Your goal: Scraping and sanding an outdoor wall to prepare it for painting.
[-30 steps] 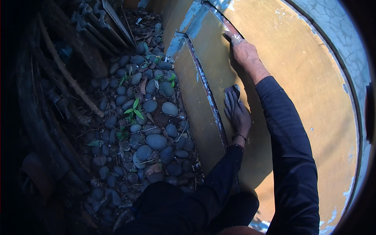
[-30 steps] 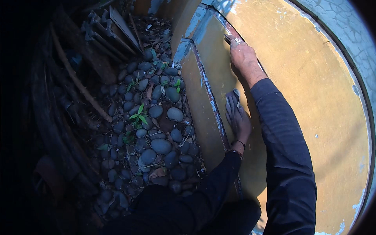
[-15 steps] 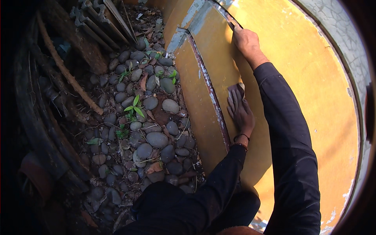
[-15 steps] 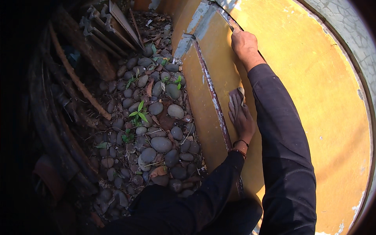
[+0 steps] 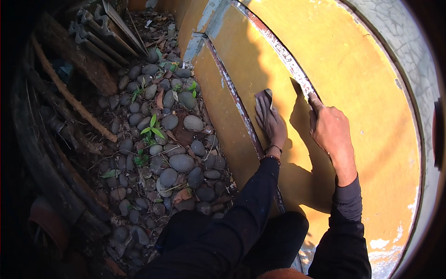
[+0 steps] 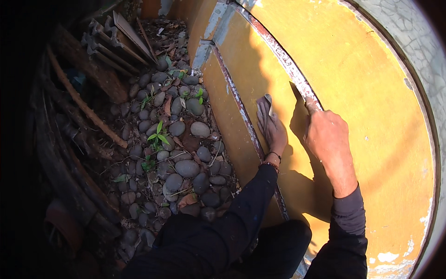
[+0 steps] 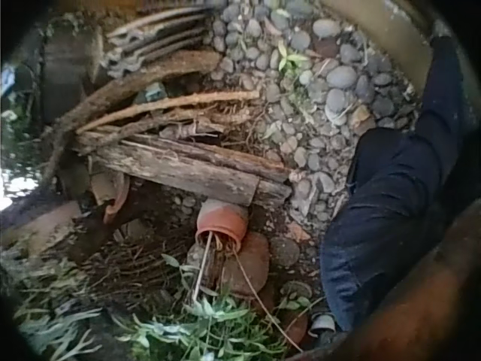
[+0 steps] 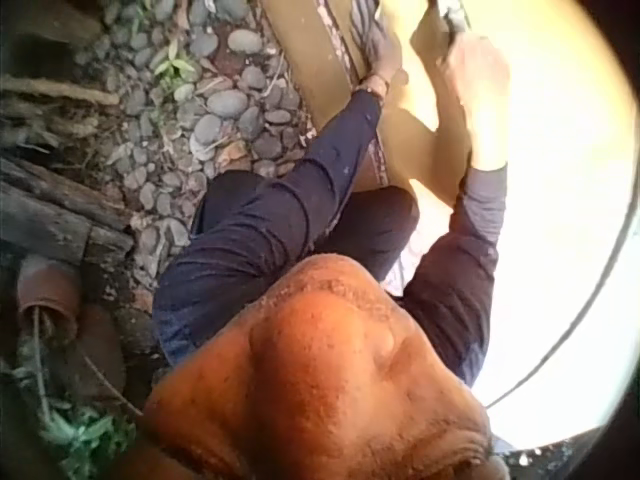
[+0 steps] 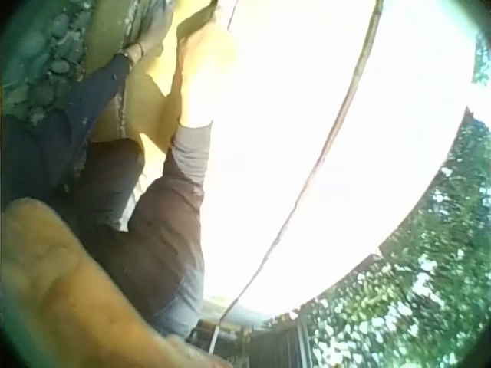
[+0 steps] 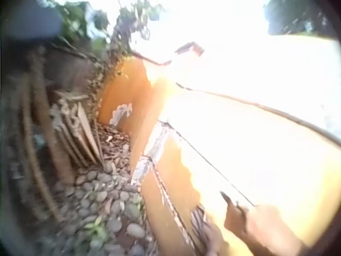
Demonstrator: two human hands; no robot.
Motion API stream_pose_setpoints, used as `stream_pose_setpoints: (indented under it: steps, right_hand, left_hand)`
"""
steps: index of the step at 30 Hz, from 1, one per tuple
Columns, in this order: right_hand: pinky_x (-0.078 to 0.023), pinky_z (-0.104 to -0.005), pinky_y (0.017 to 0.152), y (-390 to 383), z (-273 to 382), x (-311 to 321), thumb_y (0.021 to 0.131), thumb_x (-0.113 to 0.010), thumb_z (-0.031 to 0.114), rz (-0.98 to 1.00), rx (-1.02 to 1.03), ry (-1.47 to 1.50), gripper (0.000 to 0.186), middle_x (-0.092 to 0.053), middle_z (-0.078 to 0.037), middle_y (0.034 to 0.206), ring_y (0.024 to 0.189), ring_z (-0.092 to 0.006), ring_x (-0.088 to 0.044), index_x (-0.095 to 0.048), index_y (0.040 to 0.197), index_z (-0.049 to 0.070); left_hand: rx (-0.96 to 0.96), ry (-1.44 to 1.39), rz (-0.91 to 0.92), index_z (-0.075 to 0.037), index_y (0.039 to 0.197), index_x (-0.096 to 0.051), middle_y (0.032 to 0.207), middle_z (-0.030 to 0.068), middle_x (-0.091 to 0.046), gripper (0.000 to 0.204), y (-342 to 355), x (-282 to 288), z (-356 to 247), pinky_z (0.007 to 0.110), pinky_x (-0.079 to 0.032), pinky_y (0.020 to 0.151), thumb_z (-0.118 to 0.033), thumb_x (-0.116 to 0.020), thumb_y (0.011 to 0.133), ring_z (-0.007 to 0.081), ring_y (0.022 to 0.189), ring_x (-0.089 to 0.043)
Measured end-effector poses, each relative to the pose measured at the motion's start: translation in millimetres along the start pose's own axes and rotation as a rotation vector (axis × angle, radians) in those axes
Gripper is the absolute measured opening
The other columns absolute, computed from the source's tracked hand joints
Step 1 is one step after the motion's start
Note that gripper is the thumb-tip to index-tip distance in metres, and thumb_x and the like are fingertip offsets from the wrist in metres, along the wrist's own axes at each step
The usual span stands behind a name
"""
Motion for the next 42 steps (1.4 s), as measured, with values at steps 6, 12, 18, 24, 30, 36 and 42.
stream_pose_setpoints:
  steps: [6,12,18,24,30,36,42]
  right_hand:
    - [-0.050,-0.0457,0.059,-152,-42,28,0.089,-0.061,0.010,0.138,-0.236,0.080,0.047,-0.065,-0.021,0.071,0.063,-0.0371,-0.065,-0.058,0.136,0.004]
    - [-0.054,-0.0447,0.060,-16,2,-25,0.090,-0.051,0.006,-0.083,-0.054,0.207,0.037,-0.067,-0.018,0.072,0.071,-0.0346,-0.068,-0.060,0.125,-0.001]
    - [-0.056,-0.0437,0.064,8,65,-9,0.087,-0.051,0.007,-0.289,0.148,0.393,0.052,-0.065,-0.018,0.092,0.076,-0.0350,-0.070,-0.051,0.139,-0.002]
    - [-0.049,-0.0397,0.054,-139,12,44,0.087,-0.062,0.010,-0.594,0.173,0.477,0.060,-0.054,-0.011,0.084,0.072,-0.0281,-0.066,-0.049,0.146,0.012]
    - [-0.051,-0.0355,0.054,-183,-5,33,0.081,-0.073,0.005,-0.405,0.009,0.801,0.065,-0.062,-0.011,0.089,0.067,-0.0263,-0.063,-0.053,0.143,0.010]
    - [-0.051,-0.0355,0.055,-192,-8,28,0.079,-0.074,0.003,-0.364,0.036,0.808,0.067,-0.064,-0.011,0.089,0.066,-0.0251,-0.065,-0.052,0.142,0.006]
    - [-0.051,-0.0342,0.056,-192,-19,26,0.082,-0.073,0.007,-0.489,0.025,0.849,0.066,-0.057,-0.009,0.084,0.064,-0.0224,-0.062,-0.051,0.144,0.008]
  left_hand:
    - [-0.060,-0.045,0.072,0.002,0.154,-0.028,0.162,0.0197,-0.025,0.055,-15,-1,33,0.046,-0.017,0.122,-0.026,-0.032,0.106,0.0417,0.148,-0.021]
    - [-0.037,-0.065,0.150,0.004,0.153,-0.029,0.160,0.0224,-0.026,0.055,-52,4,28,0.044,-0.020,0.121,-0.027,-0.032,0.106,0.0410,0.148,-0.023]
    - [-0.151,-0.027,0.235,0.003,0.149,-0.035,0.158,0.0237,-0.030,0.053,-76,12,-42,0.046,-0.022,0.120,-0.027,-0.036,0.106,0.0425,0.147,-0.023]
    - [-0.642,0.163,0.200,0.002,0.145,-0.042,0.155,0.0247,-0.033,0.050,-124,9,-133,0.048,-0.023,0.119,-0.027,-0.042,0.104,0.0448,0.148,-0.021]
    - [-0.300,0.290,0.479,0.005,0.131,-0.056,0.151,0.0280,-0.038,0.043,-92,1,-154,0.050,-0.021,0.119,-0.024,-0.042,0.103,0.0472,0.145,-0.024]
    - [-0.398,0.101,0.253,0.005,0.130,-0.055,0.153,0.0293,-0.035,0.041,-87,-1,-154,0.051,-0.023,0.117,-0.023,-0.040,0.104,0.0470,0.143,-0.028]
    - [-0.668,0.114,0.260,0.001,0.132,-0.056,0.139,0.0256,-0.051,0.039,-169,3,-130,0.062,-0.015,0.117,-0.019,-0.039,0.104,0.0458,0.142,-0.032]
Point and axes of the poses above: each hand's wrist, its own y-axis towards the middle knuckle, its own x-axis out of the back of the hand, z = x × y, the point moved 4 cm from there along y, towards the middle knuckle
